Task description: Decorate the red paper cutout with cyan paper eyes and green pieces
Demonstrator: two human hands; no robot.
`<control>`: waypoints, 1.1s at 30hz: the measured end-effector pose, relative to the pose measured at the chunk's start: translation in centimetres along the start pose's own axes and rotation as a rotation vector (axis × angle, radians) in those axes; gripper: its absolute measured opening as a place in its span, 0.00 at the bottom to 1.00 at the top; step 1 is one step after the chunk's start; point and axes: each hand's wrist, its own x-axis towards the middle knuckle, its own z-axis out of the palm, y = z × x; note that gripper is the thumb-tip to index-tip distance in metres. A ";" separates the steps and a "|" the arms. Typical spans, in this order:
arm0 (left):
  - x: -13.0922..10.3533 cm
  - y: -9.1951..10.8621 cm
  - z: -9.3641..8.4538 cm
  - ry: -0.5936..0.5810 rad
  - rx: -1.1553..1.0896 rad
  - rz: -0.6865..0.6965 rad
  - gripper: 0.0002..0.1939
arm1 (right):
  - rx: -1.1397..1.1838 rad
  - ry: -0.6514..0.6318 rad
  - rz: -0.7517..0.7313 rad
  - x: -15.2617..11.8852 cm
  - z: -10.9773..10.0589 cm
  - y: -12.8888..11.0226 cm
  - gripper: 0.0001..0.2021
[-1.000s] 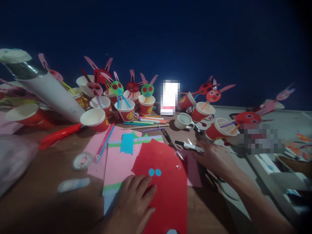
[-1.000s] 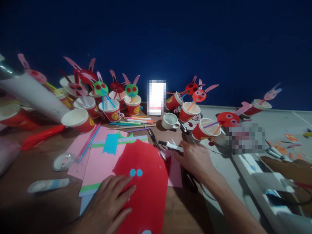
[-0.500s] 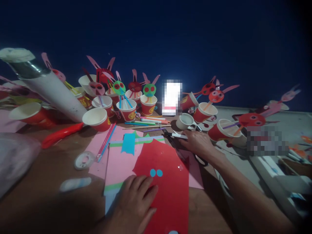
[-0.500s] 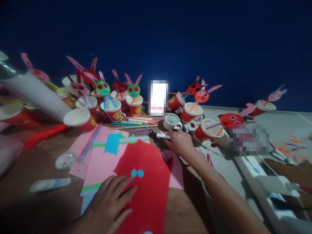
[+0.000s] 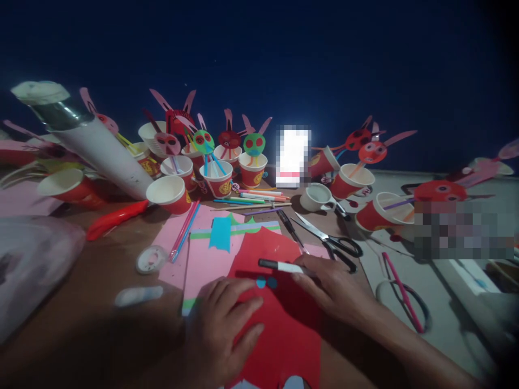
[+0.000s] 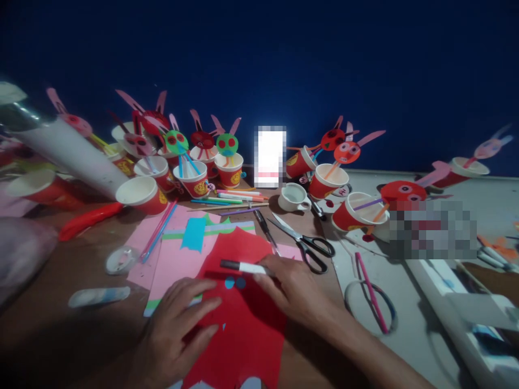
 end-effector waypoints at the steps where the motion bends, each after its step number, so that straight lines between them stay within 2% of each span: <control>1: 0.2 -0.1 -0.3 0.026 0.002 -0.019 0.14 | 0.017 -0.020 -0.038 -0.2 0.2 -0.4 0.11; 3: 0.6 -0.3 -0.8 0.043 0.013 -0.070 0.18 | 0.017 -0.040 -0.106 -0.6 0.6 -0.8 0.10; 6: 1.2 -0.4 -0.9 -0.007 0.036 -0.090 0.22 | -0.031 -0.037 -0.189 -0.8 1.1 -1.1 0.10; 8: 1.5 -0.4 -0.7 -0.073 0.044 -0.058 0.20 | -0.065 -0.020 -0.260 -0.8 1.6 -1.1 0.10; 11: 1.3 -0.4 -0.1 -0.183 0.061 0.019 0.10 | -0.143 0.055 -0.411 -1.1 2.3 -0.8 0.12; 14: 0.6 0.2 0.2 -0.216 0.094 0.119 0.14 | -0.245 0.129 -0.541 -1.9 2.7 -0.5 0.18; 19: -0.4 2.1 -0.9 -0.247 0.110 0.180 0.17 | -0.261 0.036 -0.612 -3.3 2.3 -1.1 0.20; 23: -1.3 2.4 -0.9 -0.194 0.147 0.146 0.20 | -0.254 0.004 -0.628 -3.4 2.0 -2.0 0.20; 27: -2.1 1.8 -0.1 0.000 0.149 0.223 0.22 | -0.224 -0.001 -0.646 -3.3 1.9 -2.3 0.20; 33: -2.5 1.8 0.1 0.043 0.157 0.247 0.19 | -0.199 -0.013 -0.685 -3.0 2.0 -3.1 0.21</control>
